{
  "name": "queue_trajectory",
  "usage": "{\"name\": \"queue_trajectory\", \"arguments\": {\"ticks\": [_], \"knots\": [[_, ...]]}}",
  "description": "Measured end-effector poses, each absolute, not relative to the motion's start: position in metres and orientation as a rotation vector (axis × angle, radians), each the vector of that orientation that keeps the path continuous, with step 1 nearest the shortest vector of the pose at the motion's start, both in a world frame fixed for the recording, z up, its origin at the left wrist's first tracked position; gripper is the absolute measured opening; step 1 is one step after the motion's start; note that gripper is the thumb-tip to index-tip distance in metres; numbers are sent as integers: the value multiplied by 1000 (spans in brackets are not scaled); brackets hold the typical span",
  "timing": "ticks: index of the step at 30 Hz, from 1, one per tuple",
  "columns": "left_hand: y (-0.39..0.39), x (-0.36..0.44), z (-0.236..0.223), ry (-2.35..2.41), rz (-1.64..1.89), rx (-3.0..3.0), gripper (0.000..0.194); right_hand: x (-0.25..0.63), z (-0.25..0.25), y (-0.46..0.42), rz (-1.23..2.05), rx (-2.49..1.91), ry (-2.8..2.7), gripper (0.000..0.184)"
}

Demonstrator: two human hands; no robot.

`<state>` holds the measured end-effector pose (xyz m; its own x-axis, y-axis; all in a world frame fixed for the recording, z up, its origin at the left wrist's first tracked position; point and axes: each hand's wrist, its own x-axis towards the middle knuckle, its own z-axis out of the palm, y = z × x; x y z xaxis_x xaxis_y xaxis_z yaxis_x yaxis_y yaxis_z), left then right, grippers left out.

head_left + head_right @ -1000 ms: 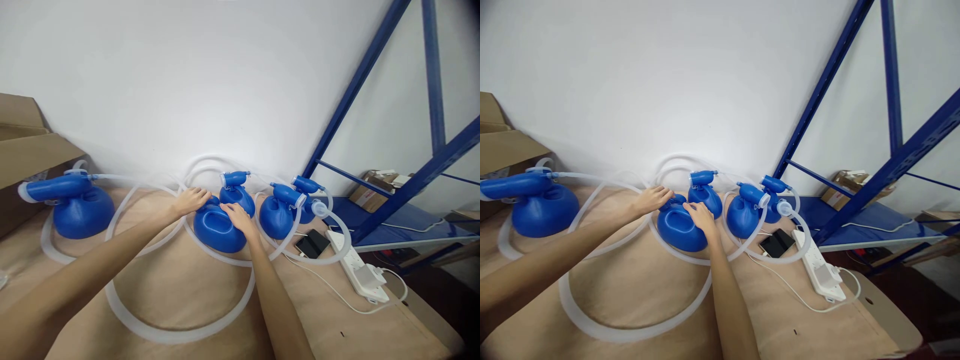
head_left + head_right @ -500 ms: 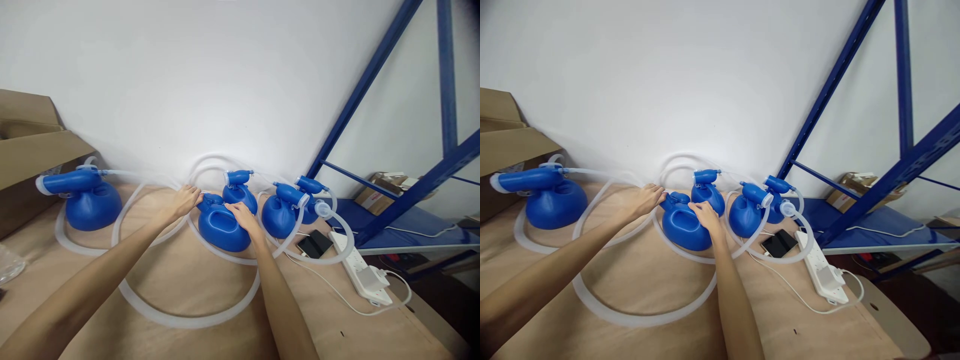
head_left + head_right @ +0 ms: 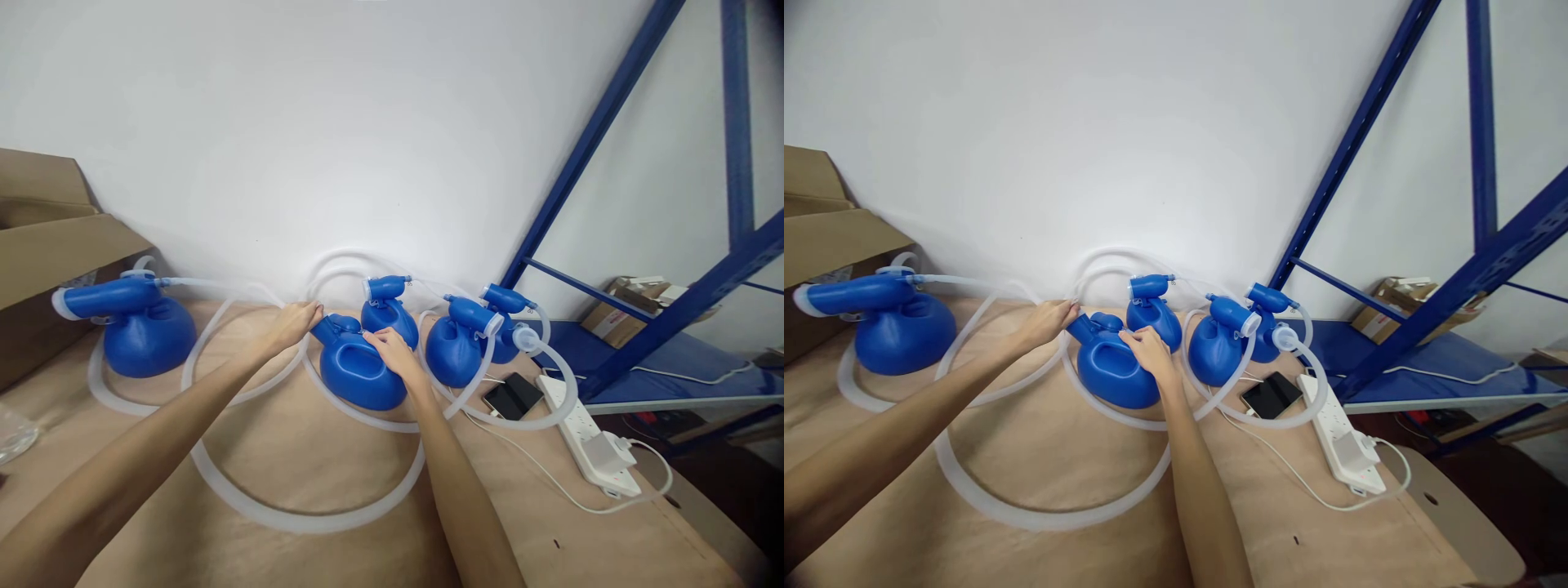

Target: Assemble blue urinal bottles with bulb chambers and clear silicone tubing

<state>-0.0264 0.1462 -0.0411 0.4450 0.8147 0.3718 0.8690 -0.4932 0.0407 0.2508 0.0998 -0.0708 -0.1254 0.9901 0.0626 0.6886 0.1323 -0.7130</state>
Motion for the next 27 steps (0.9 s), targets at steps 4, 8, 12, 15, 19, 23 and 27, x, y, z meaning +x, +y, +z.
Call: {"name": "queue_trajectory", "arguments": {"ticks": [4,8,12,15,19,23,27], "knots": [[143,-32,-32,-1356,-444,-2631,41,251,-70,99,742,-1607,-1858,56],[135,-34,-34,-1329,-416,-2668,45,251,-71,99,757,-1596,-1856,54],[133,-30,-42,-1442,-449,-2687,44,252,-72,99,765,-1585,-1856,55],[136,-27,-46,-1552,-526,-2668,50,252,-72,99,761,-1579,-1853,55],[140,-33,-47,-1638,-631,-2657,57,254,-74,98,767,-1555,-1863,54],[136,-52,-44,-1690,-781,-2624,55,259,-76,99,804,-1507,-1893,49],[131,-69,-34,-1802,-1007,-2376,46,263,-78,102,834,-1468,-1916,46]]}}
